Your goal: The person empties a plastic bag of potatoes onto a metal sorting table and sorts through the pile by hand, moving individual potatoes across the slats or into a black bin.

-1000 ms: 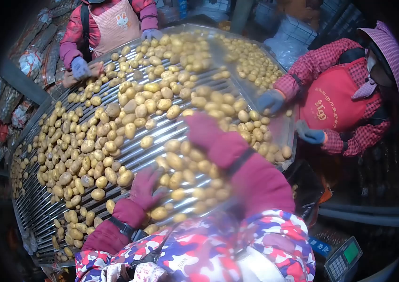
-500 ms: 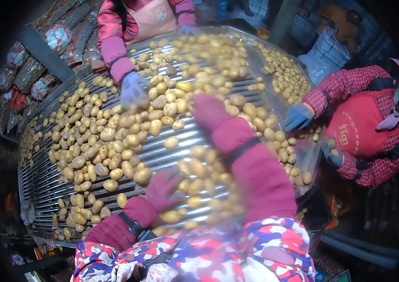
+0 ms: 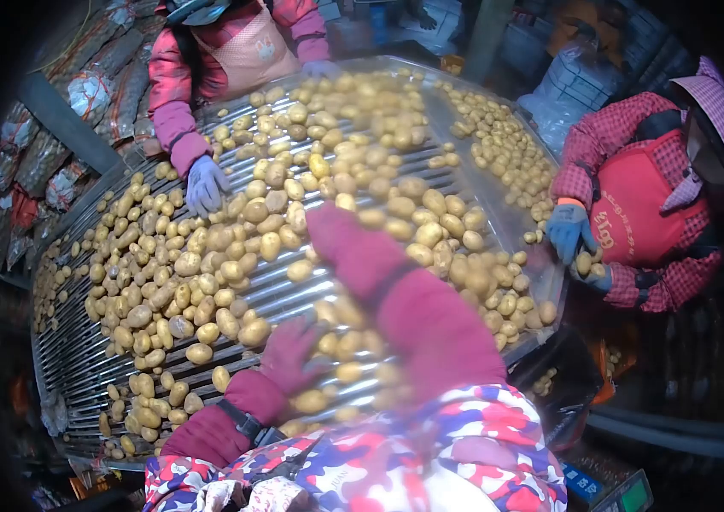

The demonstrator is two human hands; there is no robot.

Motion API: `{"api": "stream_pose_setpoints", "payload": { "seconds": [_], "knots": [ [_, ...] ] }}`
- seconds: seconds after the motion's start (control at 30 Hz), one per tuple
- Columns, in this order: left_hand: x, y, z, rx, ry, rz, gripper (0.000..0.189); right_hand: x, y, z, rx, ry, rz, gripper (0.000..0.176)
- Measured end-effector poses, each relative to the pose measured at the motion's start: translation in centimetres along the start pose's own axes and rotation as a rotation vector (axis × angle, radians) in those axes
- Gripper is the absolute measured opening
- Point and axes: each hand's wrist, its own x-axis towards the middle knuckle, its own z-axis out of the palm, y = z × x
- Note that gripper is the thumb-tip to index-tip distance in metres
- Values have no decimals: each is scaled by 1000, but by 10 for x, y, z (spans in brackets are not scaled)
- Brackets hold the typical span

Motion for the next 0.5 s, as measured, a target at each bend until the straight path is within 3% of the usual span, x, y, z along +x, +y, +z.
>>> {"api": "stream_pose_setpoints", "payload": {
  "seconds": [0.1, 0.2, 0.3, 0.33, 0.4, 0.47, 0.5],
  "knots": [
    [-1, 0, 0, -10, -15, -17, 70, -40, 25, 12, 72, 48, 106, 42],
    [-4, -2, 4, -2, -3, -4, 66, -111, 3, -65, 927, -44, 296, 38],
    [-4, -3, 6, -7, 0, -14, 67, -152, 18, -80, 1392, -40, 624, 36],
    [-5, -4, 7, -6, 18, -14, 70, -162, 30, -65, 1465, 108, 617, 38],
    [-3, 1, 5, -29, 2, -22, 72, -191, 36, -44, 1248, 317, 284, 32],
    [-3, -3, 9, -31, -7, -15, 75, -211, 35, -38, 1966, 350, 282, 29],
    [-4, -5, 10, -9, -10, -27, 73, -222, 31, -39, 1947, 374, 187, 30]
  ]
}}
